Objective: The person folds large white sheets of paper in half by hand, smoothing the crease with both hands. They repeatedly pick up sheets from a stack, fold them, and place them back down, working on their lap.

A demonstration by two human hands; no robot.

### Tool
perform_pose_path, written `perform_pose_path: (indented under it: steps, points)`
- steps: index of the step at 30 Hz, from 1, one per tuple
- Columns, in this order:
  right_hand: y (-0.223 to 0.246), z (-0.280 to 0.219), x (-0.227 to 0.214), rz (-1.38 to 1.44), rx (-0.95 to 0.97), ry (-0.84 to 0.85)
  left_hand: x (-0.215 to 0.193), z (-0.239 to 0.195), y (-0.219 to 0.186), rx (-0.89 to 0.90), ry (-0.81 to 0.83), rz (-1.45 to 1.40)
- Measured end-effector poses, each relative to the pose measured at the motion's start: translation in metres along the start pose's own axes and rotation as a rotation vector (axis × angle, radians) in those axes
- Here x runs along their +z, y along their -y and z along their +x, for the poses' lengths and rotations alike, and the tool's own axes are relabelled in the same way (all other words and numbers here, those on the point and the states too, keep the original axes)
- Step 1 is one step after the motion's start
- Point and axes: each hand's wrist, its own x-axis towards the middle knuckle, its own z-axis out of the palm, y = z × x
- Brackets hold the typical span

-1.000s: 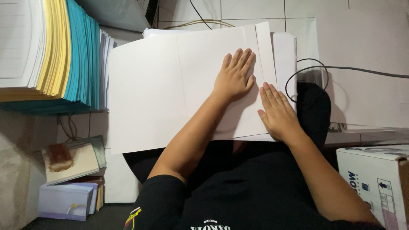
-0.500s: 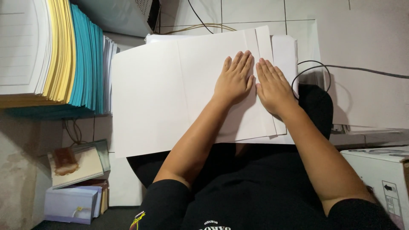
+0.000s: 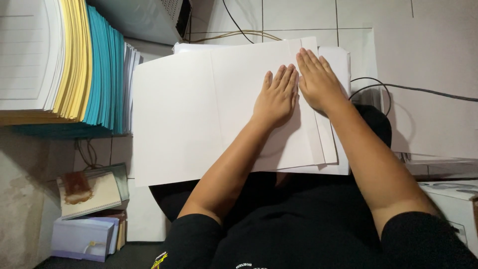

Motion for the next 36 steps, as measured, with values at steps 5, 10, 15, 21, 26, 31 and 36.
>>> perform_pose_path:
  steps: [5,10,15,21,26,31,36]
  points:
    - [0.010,0.028,-0.025,0.037,-0.004,0.033,0.040,0.008,0.007,0.005,-0.225,0.014]
    - [0.015,-0.010,-0.012,0.003,-0.017,-0.016,0.042,0.011,0.007,-0.006,-0.206,0.012]
    - [0.048,-0.090,-0.016,-0.028,0.043,0.048,0.056,0.018,0.007,-0.009,-0.295,0.088]
    - [0.056,-0.160,0.010,-0.091,-0.036,-0.106,0.047,0.064,0.003,-0.045,-0.207,0.097]
    - [0.051,-0.169,0.018,-0.102,-0.035,-0.116,0.051,0.103,0.020,-0.041,-0.197,0.063]
    - [0.049,-0.152,0.015,-0.131,-0.022,-0.042,0.018,0.066,0.022,-0.038,-0.132,0.010]
    - [0.044,-0.094,0.001,-0.083,0.026,0.043,-0.016,0.009,0.016,-0.046,0.049,-0.053]
